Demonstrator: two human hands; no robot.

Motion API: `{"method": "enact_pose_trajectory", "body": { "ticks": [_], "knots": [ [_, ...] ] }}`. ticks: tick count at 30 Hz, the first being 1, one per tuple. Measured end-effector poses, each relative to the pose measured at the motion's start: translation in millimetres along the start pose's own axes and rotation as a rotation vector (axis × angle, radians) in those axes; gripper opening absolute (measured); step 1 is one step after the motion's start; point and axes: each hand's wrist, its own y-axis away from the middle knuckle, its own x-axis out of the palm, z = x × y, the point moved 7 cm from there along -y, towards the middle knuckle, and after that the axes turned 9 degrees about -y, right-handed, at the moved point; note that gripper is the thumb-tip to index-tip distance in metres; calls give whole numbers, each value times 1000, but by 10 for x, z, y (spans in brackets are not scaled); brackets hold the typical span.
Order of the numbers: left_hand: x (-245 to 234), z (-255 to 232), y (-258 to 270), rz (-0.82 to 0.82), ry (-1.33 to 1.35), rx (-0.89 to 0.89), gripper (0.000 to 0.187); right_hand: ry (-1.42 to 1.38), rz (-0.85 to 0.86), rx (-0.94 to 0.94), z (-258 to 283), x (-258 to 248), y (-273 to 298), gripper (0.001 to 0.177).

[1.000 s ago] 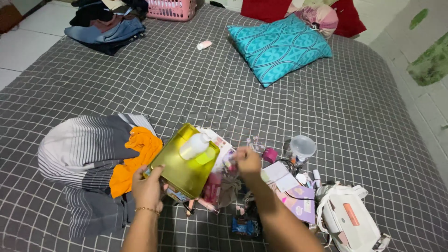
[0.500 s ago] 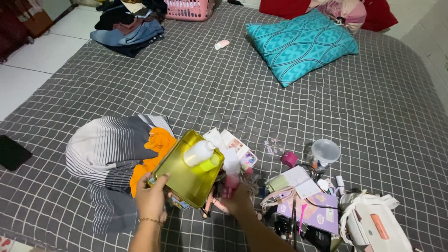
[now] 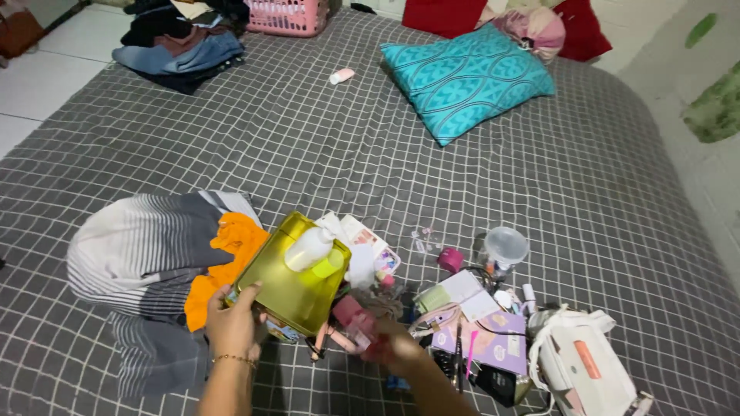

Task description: The person removes a small pink item from a blue drawer and then sorts various personal items on a bed, including cosmetics, bottles, and small containers. They place several items into a gold tin and a white bag, arranging them on the bed surface.

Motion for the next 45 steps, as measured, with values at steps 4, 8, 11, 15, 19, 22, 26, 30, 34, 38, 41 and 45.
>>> {"method": "enact_pose_trajectory", "body": {
  "ticks": [4,8,11,15,19,22,26,30,34,38,41,45],
  "knots": [
    [138,57,-11,24,41,-19,63,-348,85,-55,518,285,920,33],
    [260,-30,127,29,1,40,64,-25,553,-497,1115,481,1203,49],
    [433,88,36,61,12,104,66,8,330,-543,1467,783,1772,91],
    [620,174,127,90,-29,122,65,71,632,-941,1666,968,1917,108],
    [748,166,361,162,-103,97,63,418,199,-979,1594,1118,2036,131],
    [790,170,510,213,-166,69,63,765,88,-1466,1487,1335,2056,84],
    [794,185,667,251,-242,48,68,979,-300,-1768,1261,1366,1695,64],
    [768,256,610,254,-224,40,64,1077,-161,-1412,1255,1448,1371,56],
    [706,290,528,252,-309,15,66,1180,-210,-1676,1279,1585,1673,32],
    [649,323,494,219,-269,-53,64,1304,-391,-1978,1314,1639,1954,24],
    [695,518,224,194,-142,-77,62,1076,-162,-1833,1407,1203,1609,17],
    [646,345,283,198,-115,-35,59,943,-355,-1892,1620,518,1495,18]
  ]
}}
